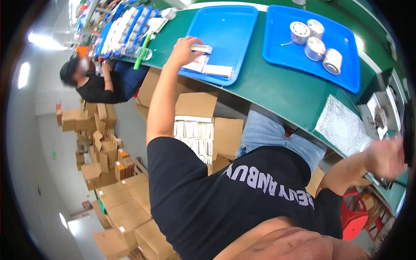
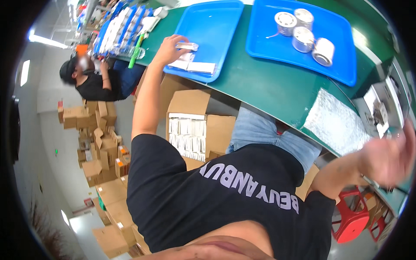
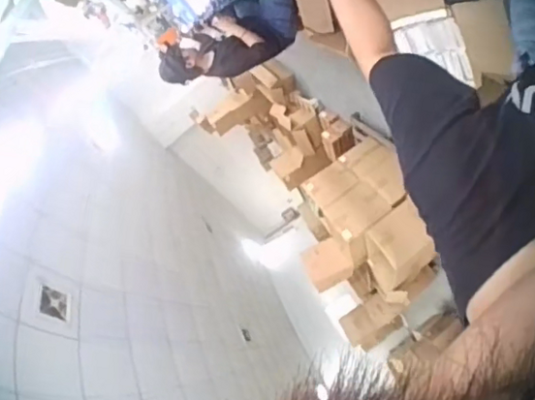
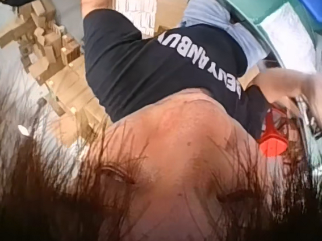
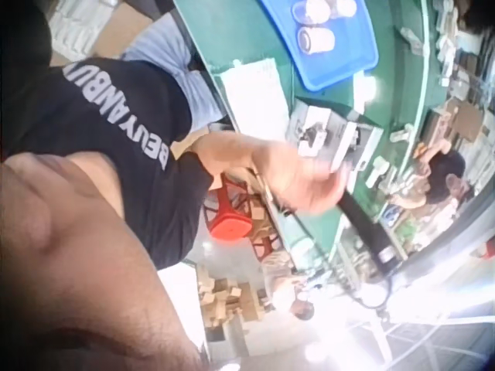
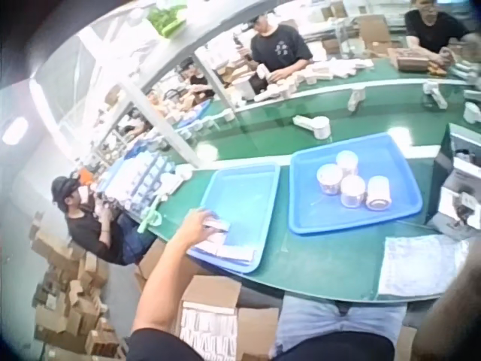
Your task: Assembling electronic components using an electric screwdriver at a factory workbench.
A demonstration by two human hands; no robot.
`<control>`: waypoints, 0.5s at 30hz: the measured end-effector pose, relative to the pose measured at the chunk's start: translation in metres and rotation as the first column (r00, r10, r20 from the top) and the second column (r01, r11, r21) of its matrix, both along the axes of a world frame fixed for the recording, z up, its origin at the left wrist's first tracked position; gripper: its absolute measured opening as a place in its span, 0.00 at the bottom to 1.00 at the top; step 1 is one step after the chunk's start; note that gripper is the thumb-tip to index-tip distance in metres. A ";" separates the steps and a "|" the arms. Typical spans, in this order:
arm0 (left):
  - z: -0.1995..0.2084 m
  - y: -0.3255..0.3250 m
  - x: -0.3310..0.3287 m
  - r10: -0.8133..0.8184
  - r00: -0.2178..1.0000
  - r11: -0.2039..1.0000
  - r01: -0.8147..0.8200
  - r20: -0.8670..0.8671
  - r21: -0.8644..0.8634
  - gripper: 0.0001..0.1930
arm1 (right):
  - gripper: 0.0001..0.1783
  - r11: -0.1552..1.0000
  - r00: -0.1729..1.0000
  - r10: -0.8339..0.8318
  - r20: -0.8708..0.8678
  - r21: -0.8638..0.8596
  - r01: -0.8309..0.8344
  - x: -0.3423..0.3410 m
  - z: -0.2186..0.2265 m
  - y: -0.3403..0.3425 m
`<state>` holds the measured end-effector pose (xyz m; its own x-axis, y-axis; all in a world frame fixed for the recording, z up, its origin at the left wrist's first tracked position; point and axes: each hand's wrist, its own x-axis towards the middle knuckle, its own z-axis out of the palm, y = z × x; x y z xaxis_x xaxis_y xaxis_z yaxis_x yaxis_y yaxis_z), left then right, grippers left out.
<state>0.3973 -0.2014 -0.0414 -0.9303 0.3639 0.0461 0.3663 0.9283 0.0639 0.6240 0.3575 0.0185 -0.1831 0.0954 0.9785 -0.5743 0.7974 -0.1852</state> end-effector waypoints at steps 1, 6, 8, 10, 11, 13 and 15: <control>0.003 0.003 -0.003 -0.061 0.998 0.998 0.060 -0.033 -0.032 0.16 | 0.15 0.993 0.969 -0.069 0.238 -0.072 0.089 0.001 -0.014 -0.010; 0.042 0.068 0.010 -0.232 0.950 0.957 0.261 -0.207 0.127 0.15 | 0.21 0.912 0.743 0.410 0.529 -0.262 -0.317 -0.026 -0.048 -0.109; 0.053 0.139 0.034 -0.302 0.920 0.798 0.387 -0.249 0.463 0.16 | 0.28 0.882 0.663 0.469 0.584 -0.346 -0.319 -0.026 -0.057 -0.125; 0.067 0.206 0.070 -0.439 0.875 0.693 0.474 -0.204 0.543 0.17 | 0.32 0.919 0.683 0.387 0.619 -0.323 -0.227 -0.027 -0.064 -0.131; 0.059 0.229 0.080 -0.516 0.849 0.620 0.464 -0.118 0.632 0.19 | 0.31 0.907 0.706 0.400 0.585 -0.366 -0.210 -0.030 -0.070 -0.136; 0.048 0.271 0.095 -0.664 0.748 0.500 0.446 -0.002 0.742 0.21 | 0.30 0.899 0.741 0.383 0.551 -0.407 -0.162 -0.029 -0.080 -0.128; 0.045 0.294 0.090 -0.784 0.610 0.412 0.378 0.112 0.829 0.20 | 0.26 0.803 0.707 0.465 0.532 -0.590 -0.084 -0.020 -0.086 -0.114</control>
